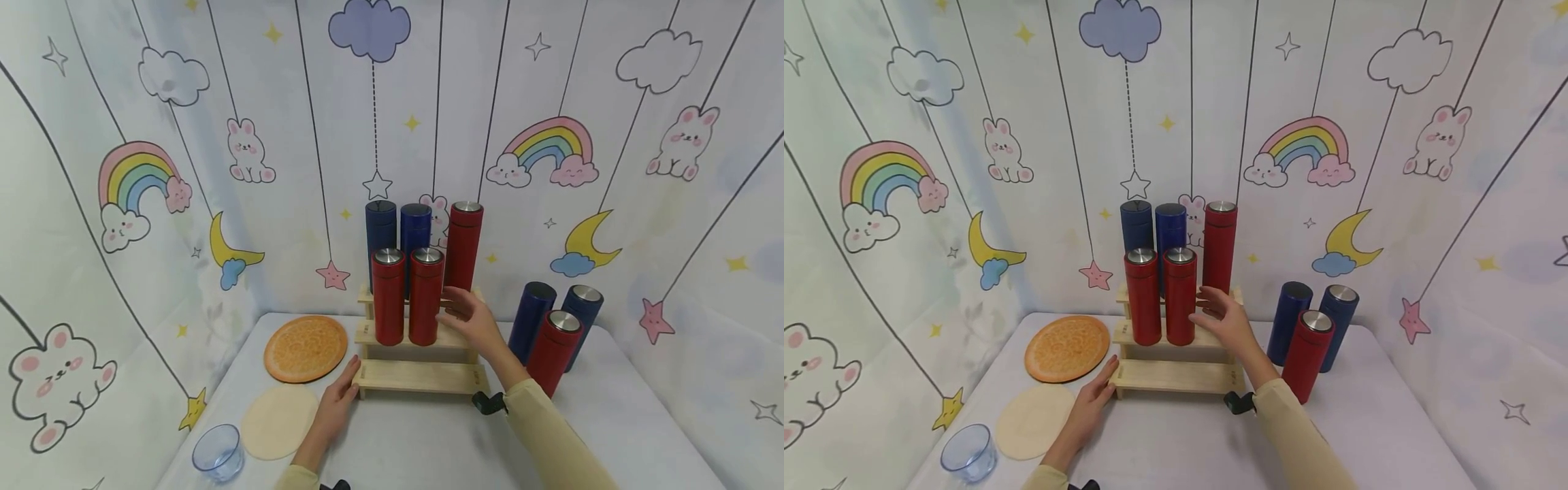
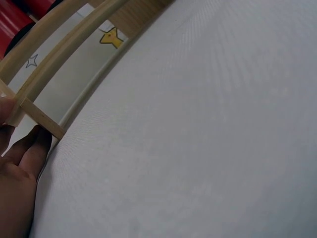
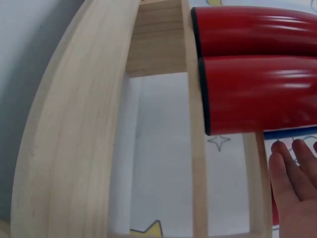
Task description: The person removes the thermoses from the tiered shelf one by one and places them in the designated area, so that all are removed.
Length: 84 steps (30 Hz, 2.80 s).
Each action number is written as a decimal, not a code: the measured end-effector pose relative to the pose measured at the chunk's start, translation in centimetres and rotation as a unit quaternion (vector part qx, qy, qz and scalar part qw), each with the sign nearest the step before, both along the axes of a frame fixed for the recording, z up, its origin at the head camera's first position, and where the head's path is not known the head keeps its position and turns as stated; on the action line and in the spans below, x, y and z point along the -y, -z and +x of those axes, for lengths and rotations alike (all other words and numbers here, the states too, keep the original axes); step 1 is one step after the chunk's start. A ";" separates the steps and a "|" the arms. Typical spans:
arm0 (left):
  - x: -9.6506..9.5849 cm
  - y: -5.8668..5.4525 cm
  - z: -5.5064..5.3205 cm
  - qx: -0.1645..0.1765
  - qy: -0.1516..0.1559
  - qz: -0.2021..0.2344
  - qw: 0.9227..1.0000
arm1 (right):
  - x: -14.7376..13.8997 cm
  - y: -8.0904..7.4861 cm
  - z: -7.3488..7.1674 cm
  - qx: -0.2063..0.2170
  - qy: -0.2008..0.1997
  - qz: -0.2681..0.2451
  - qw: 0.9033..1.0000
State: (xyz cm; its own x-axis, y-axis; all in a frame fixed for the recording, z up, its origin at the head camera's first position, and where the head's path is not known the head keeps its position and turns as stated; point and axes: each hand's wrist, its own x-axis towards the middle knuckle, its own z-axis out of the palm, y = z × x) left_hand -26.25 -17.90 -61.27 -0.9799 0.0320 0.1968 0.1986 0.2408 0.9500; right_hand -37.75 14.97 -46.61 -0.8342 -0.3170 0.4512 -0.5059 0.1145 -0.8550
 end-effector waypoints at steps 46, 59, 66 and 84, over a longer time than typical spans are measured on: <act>-0.1 0.0 0.0 -0.036 0.008 0.019 0.999 | 1.3 0.6 1.5 0.039 0.071 0.042 0.996; 0.1 0.1 -0.2 -0.030 0.006 0.008 1.000 | -2.7 1.0 4.5 0.016 0.079 0.054 0.995; 0.1 0.3 -0.3 -0.034 0.011 0.008 0.999 | -4.5 1.0 6.0 0.003 0.105 0.079 0.991; 0.0 0.3 0.1 -0.027 0.010 0.012 1.000 | -8.9 0.6 9.8 -0.015 0.172 0.090 0.981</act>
